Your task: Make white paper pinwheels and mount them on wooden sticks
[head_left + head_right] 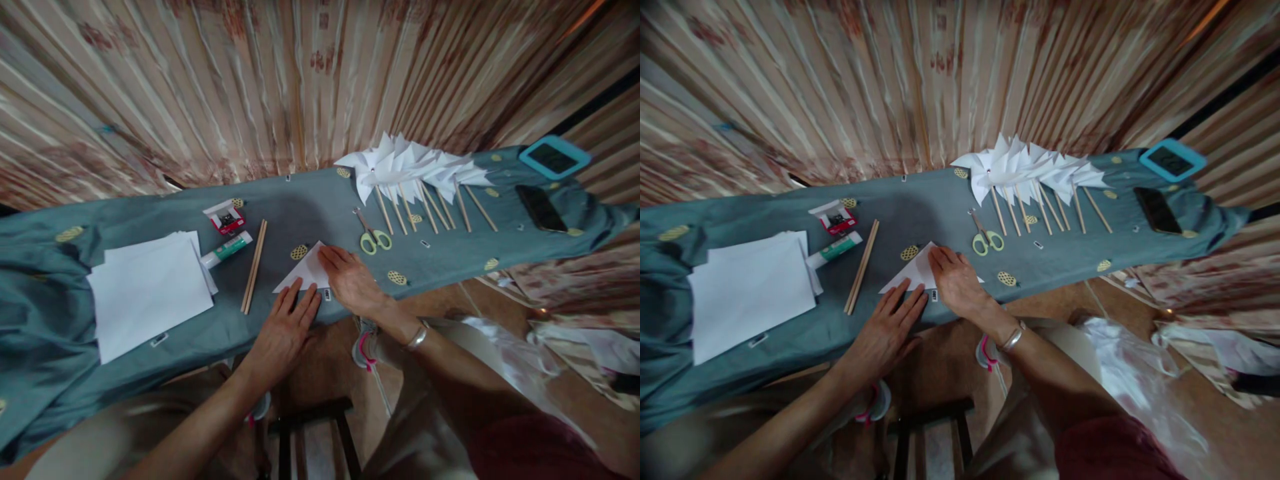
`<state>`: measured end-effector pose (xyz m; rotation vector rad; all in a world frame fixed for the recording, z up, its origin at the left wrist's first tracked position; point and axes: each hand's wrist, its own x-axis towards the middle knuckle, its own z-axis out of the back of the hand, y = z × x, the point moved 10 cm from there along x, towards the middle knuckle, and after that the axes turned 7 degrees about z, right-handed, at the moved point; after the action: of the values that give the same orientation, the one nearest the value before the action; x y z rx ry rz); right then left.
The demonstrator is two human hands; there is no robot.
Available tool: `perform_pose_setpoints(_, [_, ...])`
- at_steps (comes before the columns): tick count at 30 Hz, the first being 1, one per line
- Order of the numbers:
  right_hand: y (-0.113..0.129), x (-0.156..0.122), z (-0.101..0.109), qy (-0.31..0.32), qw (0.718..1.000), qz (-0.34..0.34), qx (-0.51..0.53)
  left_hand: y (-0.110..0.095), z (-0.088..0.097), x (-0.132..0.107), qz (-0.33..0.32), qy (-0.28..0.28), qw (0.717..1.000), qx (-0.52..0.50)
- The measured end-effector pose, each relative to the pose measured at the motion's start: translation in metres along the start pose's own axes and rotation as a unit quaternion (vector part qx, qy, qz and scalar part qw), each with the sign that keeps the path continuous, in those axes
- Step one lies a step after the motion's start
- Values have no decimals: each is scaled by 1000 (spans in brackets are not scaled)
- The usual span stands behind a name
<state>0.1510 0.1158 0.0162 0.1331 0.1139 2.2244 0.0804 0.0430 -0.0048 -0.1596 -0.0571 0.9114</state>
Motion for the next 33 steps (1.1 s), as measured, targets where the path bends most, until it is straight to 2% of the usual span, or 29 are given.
perform_pose_setpoints(3, [-7, 7, 0, -8, 1000, -10, 9, 0, 1, 0, 1, -10, 1000, 0])
perform_pose_setpoints(6, [-19, 12, 2, -42, 998, -22, 36, 0, 4, -1, 2, -30, 999, -11])
perform_pose_setpoints(9, [-36, 12, 4, -100, 990, -49, 90, 6, 13, -1, 8, -72, 997, -30])
perform_pose_setpoints(12, [-49, 7, 3, -145, 977, -67, 140, 20, 27, 0, 34, -130, 989, -55])
perform_pose_setpoints(15, [-52, 2, -1, -154, 972, -70, 164, 36, 36, 0, 65, -170, 980, -75])
perform_pose_setpoints(21, [-52, -1, 0, -157, 964, -78, 202, 48, 34, 5, 91, -174, 976, -97])
perform_pose_setpoints(24, [-55, -3, 5, -180, 944, -91, 259, 50, 34, 7, 94, -181, 972, -117])
perform_pose_setpoints(30, [-66, -15, 20, -251, 883, -108, 382, 58, 36, 15, 112, -175, 965, -161])
perform_pose_setpoints(33, [-67, -20, 27, -268, 868, -102, 406, 60, 40, 19, 114, -173, 962, -179])
